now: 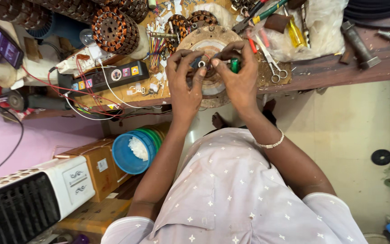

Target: The person uses a screwdriver to tighten screws on a small blue component attached to a circular metal base. They then use pliers to strip and connect red wires to the component terminals.

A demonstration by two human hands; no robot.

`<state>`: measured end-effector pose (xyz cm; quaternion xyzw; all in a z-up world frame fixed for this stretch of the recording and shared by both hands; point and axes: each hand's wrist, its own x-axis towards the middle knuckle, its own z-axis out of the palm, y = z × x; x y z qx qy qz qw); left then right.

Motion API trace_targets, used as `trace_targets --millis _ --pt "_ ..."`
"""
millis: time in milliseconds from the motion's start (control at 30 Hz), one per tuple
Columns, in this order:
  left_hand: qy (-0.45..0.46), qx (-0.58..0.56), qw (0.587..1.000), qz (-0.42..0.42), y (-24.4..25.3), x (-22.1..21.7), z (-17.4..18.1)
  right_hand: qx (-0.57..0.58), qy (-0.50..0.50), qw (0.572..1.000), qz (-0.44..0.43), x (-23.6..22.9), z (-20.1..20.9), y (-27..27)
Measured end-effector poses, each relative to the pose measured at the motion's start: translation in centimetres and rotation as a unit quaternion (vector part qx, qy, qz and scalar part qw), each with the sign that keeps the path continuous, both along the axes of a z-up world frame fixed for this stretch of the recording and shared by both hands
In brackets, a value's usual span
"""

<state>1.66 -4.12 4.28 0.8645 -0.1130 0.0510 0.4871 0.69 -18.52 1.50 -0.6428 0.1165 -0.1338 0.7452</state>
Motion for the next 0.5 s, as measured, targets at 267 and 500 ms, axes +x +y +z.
trace_targets --millis 267,500 --pt "-0.045 0.157 0.986 -0.042 0.4 0.3 1.7 0.012 0.005 1.0 -0.02 -1.2 -0.8 0.3" --pt "-0.047 0.184 0.981 -0.033 -0.1 1.6 2.6 0.018 0.001 1.0 -0.016 -3.1 -1.4 1.6"
